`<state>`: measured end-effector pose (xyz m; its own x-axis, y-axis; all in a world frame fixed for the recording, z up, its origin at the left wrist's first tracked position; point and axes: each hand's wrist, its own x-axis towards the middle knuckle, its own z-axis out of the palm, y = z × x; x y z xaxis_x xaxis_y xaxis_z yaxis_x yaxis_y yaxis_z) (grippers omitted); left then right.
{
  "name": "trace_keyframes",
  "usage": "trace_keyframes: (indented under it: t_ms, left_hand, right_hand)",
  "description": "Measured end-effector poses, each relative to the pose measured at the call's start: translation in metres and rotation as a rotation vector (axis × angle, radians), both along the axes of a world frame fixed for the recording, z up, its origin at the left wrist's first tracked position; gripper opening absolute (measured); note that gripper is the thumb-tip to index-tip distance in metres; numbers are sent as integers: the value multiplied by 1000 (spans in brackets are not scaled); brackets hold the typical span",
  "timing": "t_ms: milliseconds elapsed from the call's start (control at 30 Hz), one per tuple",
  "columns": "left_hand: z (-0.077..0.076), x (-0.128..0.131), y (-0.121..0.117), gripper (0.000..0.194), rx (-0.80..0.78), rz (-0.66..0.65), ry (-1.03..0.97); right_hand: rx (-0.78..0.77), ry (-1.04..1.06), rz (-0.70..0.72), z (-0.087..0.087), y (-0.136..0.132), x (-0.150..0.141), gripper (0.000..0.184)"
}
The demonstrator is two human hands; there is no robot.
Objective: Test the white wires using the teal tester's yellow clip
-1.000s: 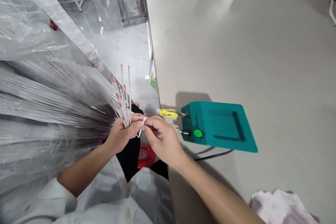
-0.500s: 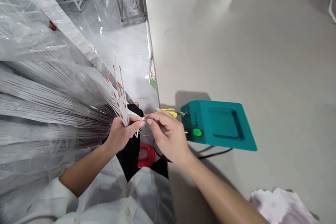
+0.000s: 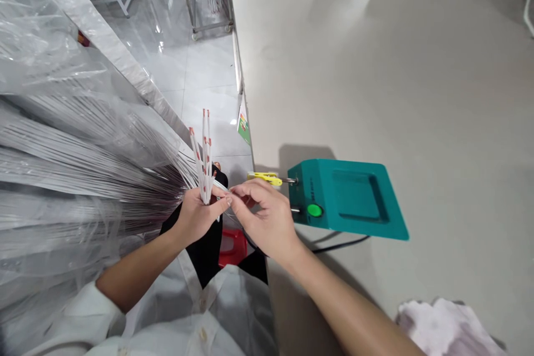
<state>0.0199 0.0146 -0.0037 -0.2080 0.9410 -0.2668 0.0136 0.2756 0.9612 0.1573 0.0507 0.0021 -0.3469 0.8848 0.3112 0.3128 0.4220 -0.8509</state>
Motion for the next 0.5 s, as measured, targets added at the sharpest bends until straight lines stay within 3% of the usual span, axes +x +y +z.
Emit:
trace_keyframes:
  t_ms: [167,500]
  left_hand:
    - [1,1,0,8,7,-34,-8]
    - [-9,0,-4,23,-36,-75,-369]
  right_hand:
    - [32,-35,-9,2,0,1,8]
    - [-105,193,56,-3,3,1,10]
